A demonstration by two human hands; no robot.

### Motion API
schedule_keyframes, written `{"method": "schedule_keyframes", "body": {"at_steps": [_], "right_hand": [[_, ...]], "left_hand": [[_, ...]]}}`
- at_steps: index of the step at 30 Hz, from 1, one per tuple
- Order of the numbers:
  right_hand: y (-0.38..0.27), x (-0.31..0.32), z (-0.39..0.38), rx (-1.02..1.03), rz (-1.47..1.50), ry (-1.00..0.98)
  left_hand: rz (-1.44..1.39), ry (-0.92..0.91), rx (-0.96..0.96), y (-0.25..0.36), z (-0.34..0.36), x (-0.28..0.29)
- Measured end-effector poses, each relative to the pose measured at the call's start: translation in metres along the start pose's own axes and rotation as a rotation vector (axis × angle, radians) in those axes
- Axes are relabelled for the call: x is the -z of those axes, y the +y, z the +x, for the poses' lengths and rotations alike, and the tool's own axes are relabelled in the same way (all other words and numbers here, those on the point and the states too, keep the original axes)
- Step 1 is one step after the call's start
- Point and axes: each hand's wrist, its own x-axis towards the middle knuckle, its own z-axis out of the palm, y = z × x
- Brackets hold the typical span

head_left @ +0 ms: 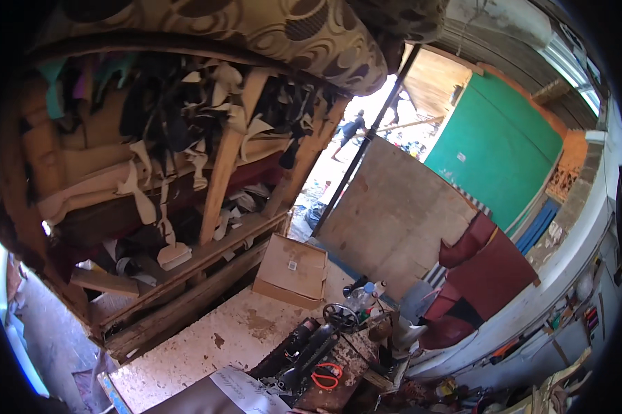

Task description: The person cuts out pieces of fabric and paper template material using shears, and then stitches the fabric together using a sewing machine.

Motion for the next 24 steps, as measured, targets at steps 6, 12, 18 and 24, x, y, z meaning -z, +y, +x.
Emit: {"method": "schedule_keyframes", "body": {"at_steps": [6,12,18,24], "right_hand": [[-0.011,-0.01,0.007,0.041,0.088,-0.03],[-0.028,-0.008,0.003,0.015,-0.021,-0.107],[-0.016,-0.004,0.007,-0.003,0.054,-0.049],[0.002,-0.006,0.003,0.019,0.125,-0.099]], "left_hand": [[0.048,-0.048,-0.003,0.004,0.006,-0.003],[0.097,-0.114,0.015,0.007,0.001,0.009],[-0.008,0.056,-0.015,-0.01,0.002,-0.034],[0.164,-0.149,0.005,-0.003,0.011,-0.015]]}}
